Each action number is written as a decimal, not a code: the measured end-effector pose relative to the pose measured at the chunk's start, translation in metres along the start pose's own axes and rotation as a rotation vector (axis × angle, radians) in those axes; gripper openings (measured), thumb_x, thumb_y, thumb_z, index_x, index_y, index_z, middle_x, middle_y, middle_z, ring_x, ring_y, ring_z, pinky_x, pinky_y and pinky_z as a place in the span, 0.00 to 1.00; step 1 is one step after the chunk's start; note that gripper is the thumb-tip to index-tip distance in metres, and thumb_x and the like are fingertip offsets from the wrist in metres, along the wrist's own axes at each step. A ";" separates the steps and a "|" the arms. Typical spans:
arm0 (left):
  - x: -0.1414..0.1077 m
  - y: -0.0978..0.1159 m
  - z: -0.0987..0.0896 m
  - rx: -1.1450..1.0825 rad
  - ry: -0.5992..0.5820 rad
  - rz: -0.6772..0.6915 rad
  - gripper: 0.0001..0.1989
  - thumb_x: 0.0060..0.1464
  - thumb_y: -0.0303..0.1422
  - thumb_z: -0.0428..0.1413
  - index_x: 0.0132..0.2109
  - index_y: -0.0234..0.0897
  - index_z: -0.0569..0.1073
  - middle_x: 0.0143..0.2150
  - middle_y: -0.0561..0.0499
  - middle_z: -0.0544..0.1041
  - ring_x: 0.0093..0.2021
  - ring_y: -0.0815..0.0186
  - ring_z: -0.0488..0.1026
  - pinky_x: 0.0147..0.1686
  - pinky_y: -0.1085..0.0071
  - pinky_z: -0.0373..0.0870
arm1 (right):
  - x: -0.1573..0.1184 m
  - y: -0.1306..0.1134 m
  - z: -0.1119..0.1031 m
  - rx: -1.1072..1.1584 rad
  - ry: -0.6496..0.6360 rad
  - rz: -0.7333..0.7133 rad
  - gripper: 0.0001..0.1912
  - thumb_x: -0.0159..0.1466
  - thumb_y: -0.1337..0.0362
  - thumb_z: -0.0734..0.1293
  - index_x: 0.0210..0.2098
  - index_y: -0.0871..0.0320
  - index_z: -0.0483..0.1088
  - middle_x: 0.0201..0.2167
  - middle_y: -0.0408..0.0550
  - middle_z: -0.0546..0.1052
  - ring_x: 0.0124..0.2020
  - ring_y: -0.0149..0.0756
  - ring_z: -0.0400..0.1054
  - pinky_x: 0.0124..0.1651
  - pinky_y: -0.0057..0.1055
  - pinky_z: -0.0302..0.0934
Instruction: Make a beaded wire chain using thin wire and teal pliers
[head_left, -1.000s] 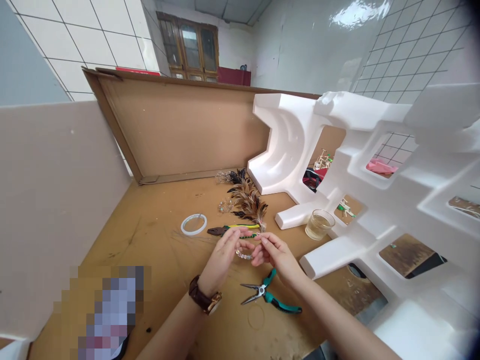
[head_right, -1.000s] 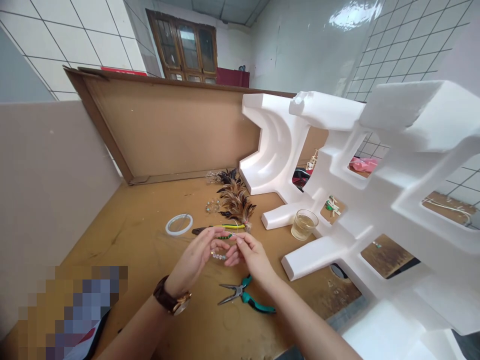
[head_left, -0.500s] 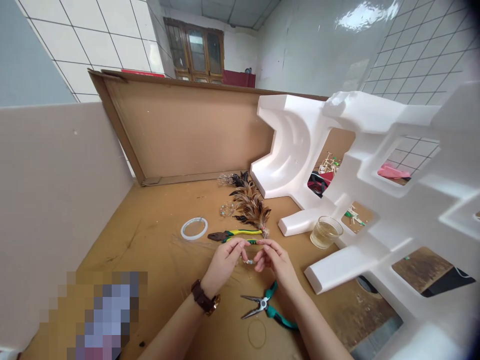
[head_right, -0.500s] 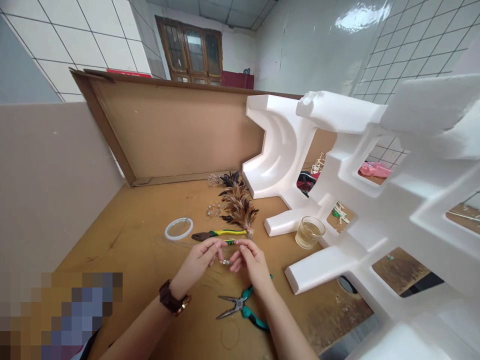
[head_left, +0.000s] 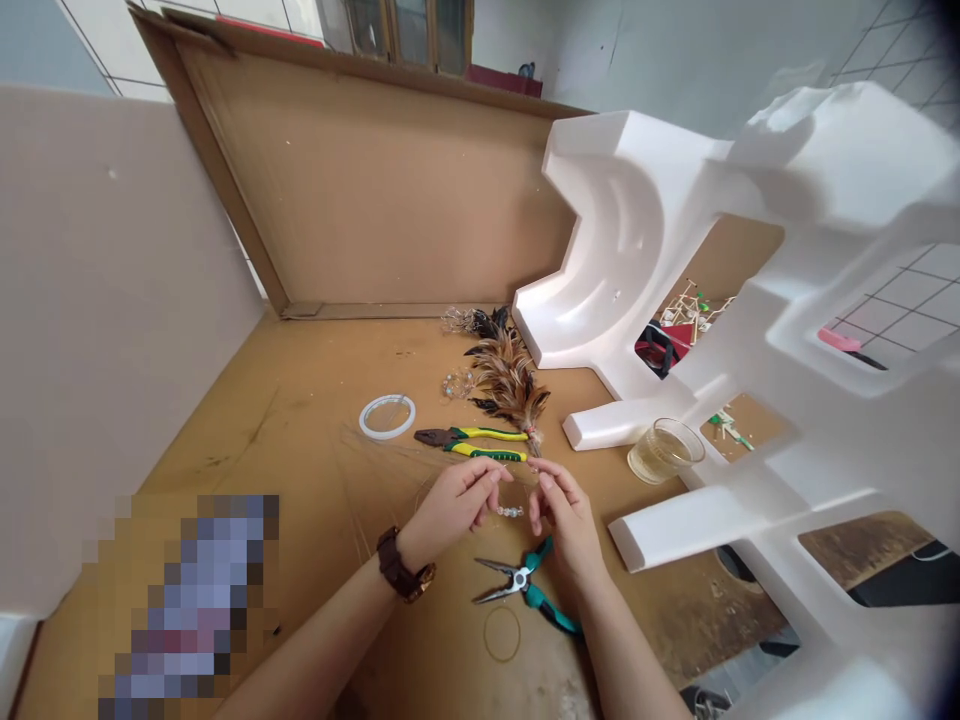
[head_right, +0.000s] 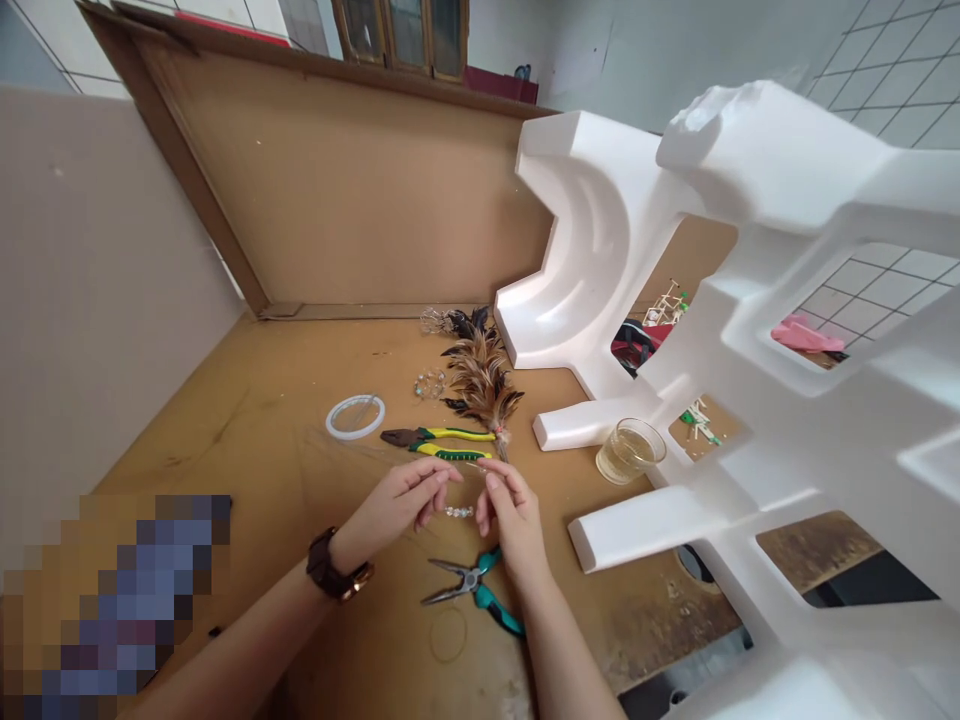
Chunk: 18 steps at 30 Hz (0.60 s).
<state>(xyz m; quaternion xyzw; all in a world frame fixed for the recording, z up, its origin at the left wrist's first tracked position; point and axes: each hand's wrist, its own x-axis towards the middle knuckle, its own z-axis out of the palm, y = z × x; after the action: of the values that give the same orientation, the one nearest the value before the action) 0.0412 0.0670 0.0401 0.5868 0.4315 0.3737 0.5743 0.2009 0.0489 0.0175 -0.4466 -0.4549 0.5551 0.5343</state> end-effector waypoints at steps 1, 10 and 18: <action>0.000 -0.001 0.001 -0.002 0.000 -0.001 0.14 0.55 0.40 0.47 0.38 0.33 0.70 0.21 0.57 0.65 0.16 0.76 0.59 0.14 0.80 0.56 | -0.001 -0.001 0.000 -0.025 0.007 -0.002 0.18 0.61 0.54 0.61 0.45 0.58 0.66 0.13 0.36 0.65 0.14 0.24 0.54 0.19 0.23 0.50; -0.004 0.000 0.006 0.073 0.009 0.044 0.14 0.57 0.38 0.45 0.40 0.33 0.70 0.22 0.56 0.66 0.17 0.75 0.62 0.17 0.79 0.61 | -0.005 -0.001 0.000 -0.132 0.038 -0.050 0.11 0.62 0.56 0.60 0.37 0.56 0.63 0.13 0.34 0.61 0.13 0.24 0.52 0.17 0.22 0.47; -0.007 0.000 0.007 0.117 0.012 0.100 0.15 0.57 0.38 0.45 0.42 0.34 0.72 0.22 0.56 0.67 0.17 0.74 0.63 0.18 0.78 0.61 | -0.007 0.000 -0.002 -0.304 0.072 -0.080 0.14 0.60 0.54 0.60 0.36 0.58 0.68 0.13 0.36 0.57 0.16 0.26 0.50 0.19 0.24 0.46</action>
<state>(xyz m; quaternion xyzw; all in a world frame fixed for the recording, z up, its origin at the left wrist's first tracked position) 0.0452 0.0584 0.0399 0.6379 0.4260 0.3797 0.5171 0.2027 0.0423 0.0168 -0.5236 -0.5316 0.4417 0.4981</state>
